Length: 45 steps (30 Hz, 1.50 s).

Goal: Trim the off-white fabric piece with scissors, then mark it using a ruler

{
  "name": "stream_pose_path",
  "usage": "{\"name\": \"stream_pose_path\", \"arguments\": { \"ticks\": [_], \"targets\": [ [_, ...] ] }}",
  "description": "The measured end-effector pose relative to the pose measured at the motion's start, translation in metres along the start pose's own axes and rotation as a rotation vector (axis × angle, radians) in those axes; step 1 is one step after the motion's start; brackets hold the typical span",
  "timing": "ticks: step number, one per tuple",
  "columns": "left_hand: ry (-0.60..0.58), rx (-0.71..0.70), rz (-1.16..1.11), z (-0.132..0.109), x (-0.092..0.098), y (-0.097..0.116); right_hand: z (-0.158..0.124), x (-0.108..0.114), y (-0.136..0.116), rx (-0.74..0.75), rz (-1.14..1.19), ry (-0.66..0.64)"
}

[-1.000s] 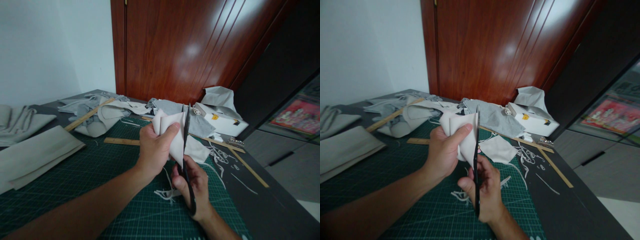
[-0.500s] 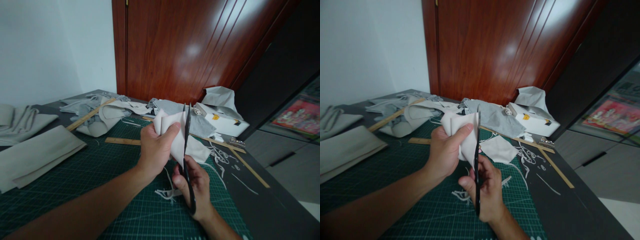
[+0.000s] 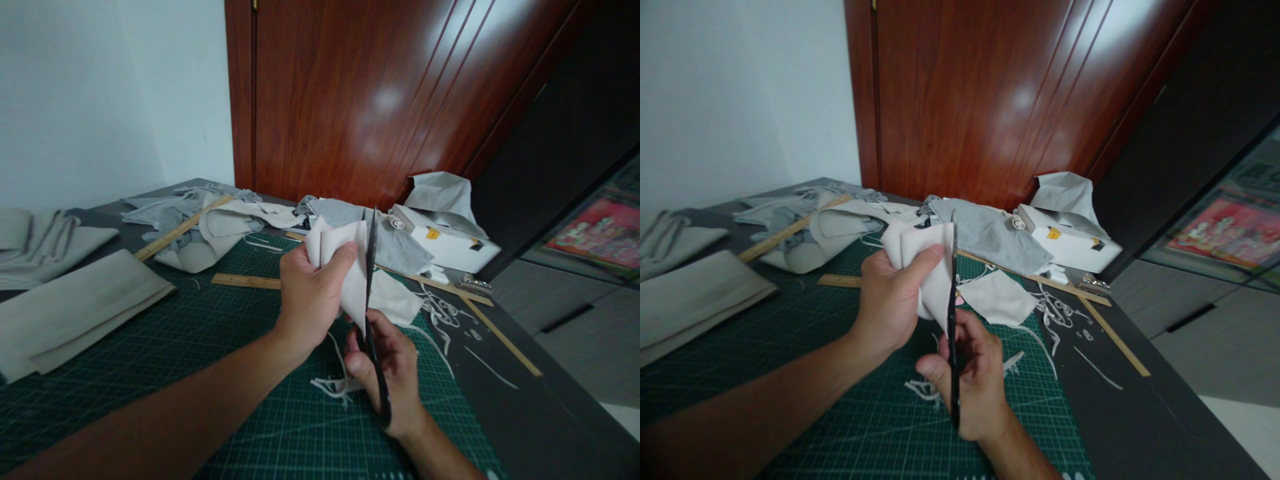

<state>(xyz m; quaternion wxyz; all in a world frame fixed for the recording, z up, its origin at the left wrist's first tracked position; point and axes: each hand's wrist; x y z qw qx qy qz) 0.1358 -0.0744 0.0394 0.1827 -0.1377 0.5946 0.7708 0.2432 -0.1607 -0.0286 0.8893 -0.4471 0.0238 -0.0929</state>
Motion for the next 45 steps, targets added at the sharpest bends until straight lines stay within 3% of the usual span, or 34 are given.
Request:
{"name": "stream_pose_path", "arguments": {
  "ticks": [8,15,23,27,35,45],
  "targets": [
    [-0.012,-0.011,0.037,0.003,0.001,-0.002,0.002,0.0,-0.002,0.013,-0.03,0.017],
    [0.051,-0.058,0.039,0.011,0.002,-0.006,0.009,-0.005,0.004,-0.003,0.038,0.051],
    [0.059,-0.212,-0.026,0.072,-0.02,0.009,0.075,0.009,0.005,0.014,0.074,0.068],
    [0.032,-0.207,-0.003,0.089,-0.032,0.015,0.094,0.017,0.01,0.026,0.09,0.115],
    [0.024,-0.118,-0.094,0.078,-0.039,-0.004,0.067,0.017,0.03,0.041,0.027,0.131],
    [-0.02,-0.159,-0.173,0.059,-0.042,0.018,0.057,0.014,0.021,0.116,0.025,0.094]
  ]
}}
Point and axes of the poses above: each hand's wrist, its own z-axis towards the middle knuckle, its own x-axis out of the back of the hand, y = z × x, and after that the axes turned 6 degrees about x, right-handed
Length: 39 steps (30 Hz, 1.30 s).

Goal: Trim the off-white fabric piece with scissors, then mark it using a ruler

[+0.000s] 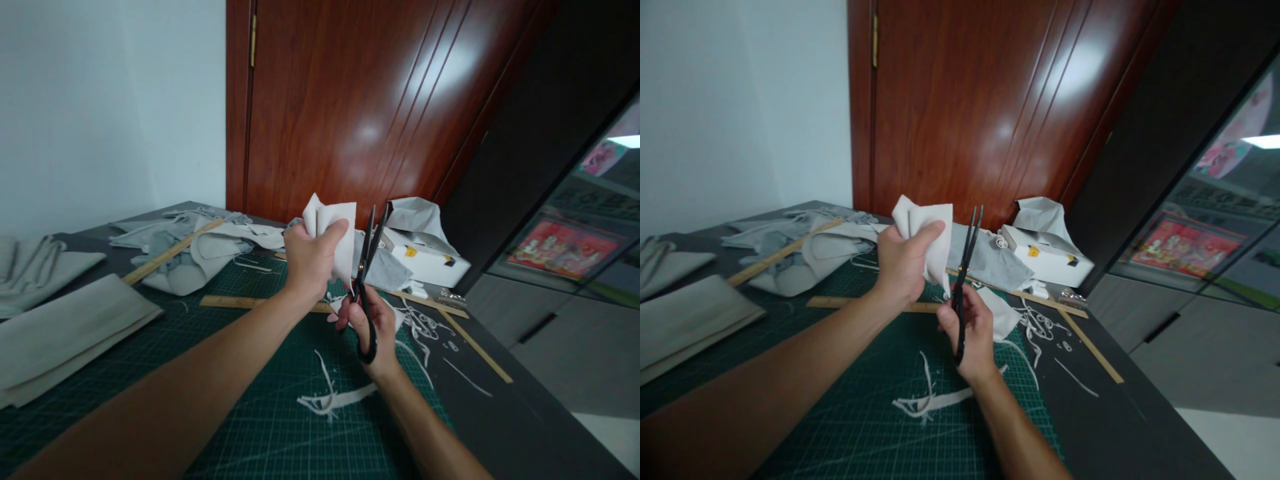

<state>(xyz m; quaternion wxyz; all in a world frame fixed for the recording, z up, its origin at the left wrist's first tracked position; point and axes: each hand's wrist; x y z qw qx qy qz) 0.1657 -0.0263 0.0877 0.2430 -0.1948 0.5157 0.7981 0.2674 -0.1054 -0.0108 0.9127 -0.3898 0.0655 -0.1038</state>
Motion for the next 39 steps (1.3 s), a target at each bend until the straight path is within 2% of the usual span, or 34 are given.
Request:
{"name": "stream_pose_path", "arguments": {
  "ticks": [8,39],
  "targets": [
    [-0.076,-0.063,0.043,-0.009,0.003,-0.003,-0.003,-0.007,-0.013,0.041,-0.021,-0.016],
    [-0.059,-0.077,0.176,-0.018,0.0,0.008,-0.002,-0.009,-0.025,0.029,-0.055,-0.011]
  ]
}}
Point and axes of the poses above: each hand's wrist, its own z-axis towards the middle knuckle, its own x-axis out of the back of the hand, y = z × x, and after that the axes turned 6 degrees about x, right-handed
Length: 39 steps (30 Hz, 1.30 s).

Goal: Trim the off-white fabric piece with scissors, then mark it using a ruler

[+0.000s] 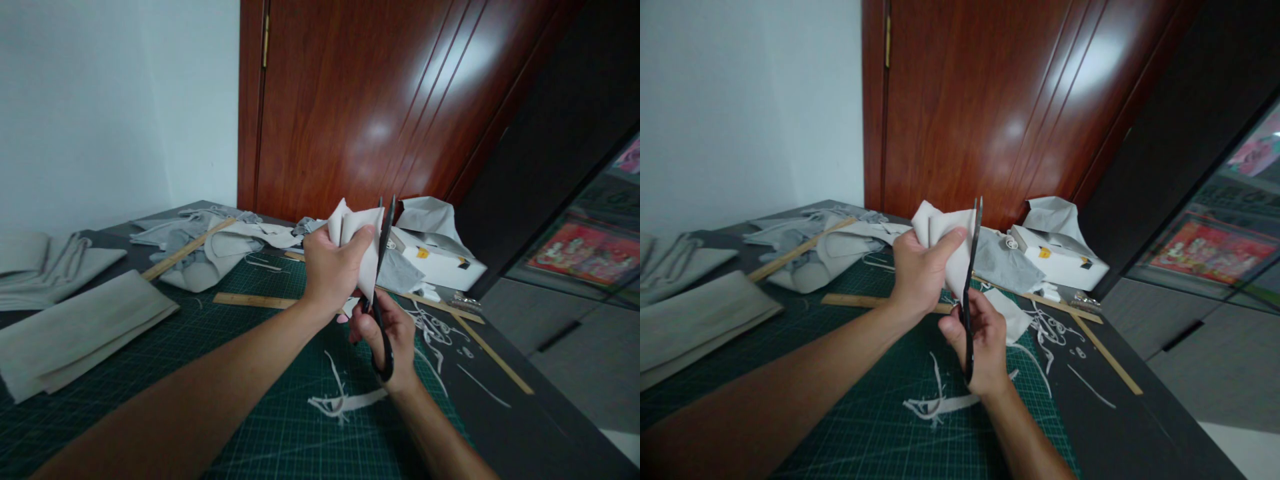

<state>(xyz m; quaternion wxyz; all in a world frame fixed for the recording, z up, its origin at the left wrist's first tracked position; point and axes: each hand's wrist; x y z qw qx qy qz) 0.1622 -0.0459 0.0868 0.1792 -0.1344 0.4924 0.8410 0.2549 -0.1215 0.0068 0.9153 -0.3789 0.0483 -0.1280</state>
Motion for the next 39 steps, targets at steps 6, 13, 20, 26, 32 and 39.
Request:
{"name": "stream_pose_path", "arguments": {
  "ticks": [6,13,20,26,32,39],
  "targets": [
    [0.004,0.002,-0.002,-0.0009,-0.0005,0.0014,0.0006,0.0005,-0.0027,0.005,-0.005,-0.006],
    [-0.001,-0.013,-0.002,-0.0016,-0.0008,0.0007,0.0012,0.0016,-0.0045,0.003,-0.018,-0.016],
    [0.008,-0.017,0.006,-0.0009,-0.0003,0.0007,0.0012,0.0024,-0.005,-0.003,-0.036,-0.023],
    [-0.002,-0.023,-0.003,-0.0009,-0.0008,-0.0007,0.0015,0.002,-0.0065,0.007,-0.047,-0.015],
    [0.008,-0.024,0.011,-0.0009,-0.0012,0.0006,0.0018,0.0012,-0.0083,0.004,-0.056,-0.017],
    [0.018,-0.031,0.015,-0.001,-0.001,0.0002,0.0011,0.0015,-0.0075,0.002,-0.07,-0.013]
  ]
}}
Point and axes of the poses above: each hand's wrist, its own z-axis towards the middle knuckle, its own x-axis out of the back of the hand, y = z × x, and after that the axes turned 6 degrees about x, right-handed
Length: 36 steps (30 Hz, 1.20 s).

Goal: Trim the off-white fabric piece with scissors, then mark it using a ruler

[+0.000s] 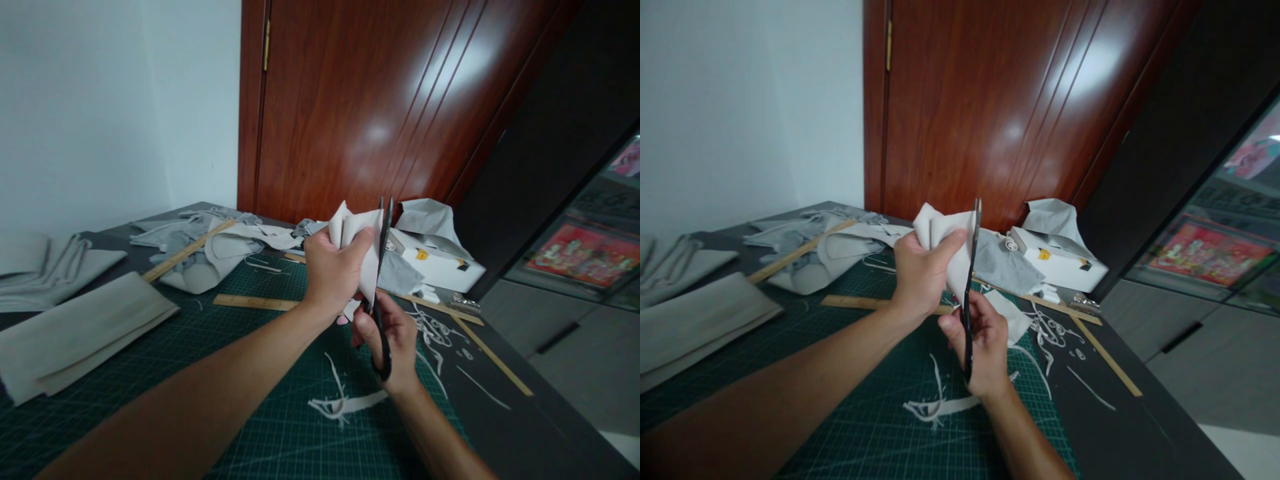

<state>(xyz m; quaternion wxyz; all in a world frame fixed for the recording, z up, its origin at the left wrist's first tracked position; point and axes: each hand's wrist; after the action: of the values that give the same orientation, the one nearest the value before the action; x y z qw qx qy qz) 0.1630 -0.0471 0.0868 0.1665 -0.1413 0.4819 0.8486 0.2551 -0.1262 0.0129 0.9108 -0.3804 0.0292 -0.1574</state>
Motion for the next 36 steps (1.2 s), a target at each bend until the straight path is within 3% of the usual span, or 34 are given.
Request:
{"name": "stream_pose_path", "arguments": {
  "ticks": [36],
  "targets": [
    [0.007,0.038,0.01,-0.0022,-0.0008,0.0025,-0.0003,-0.0039,-0.004,0.005,-0.127,0.011]
  ]
}}
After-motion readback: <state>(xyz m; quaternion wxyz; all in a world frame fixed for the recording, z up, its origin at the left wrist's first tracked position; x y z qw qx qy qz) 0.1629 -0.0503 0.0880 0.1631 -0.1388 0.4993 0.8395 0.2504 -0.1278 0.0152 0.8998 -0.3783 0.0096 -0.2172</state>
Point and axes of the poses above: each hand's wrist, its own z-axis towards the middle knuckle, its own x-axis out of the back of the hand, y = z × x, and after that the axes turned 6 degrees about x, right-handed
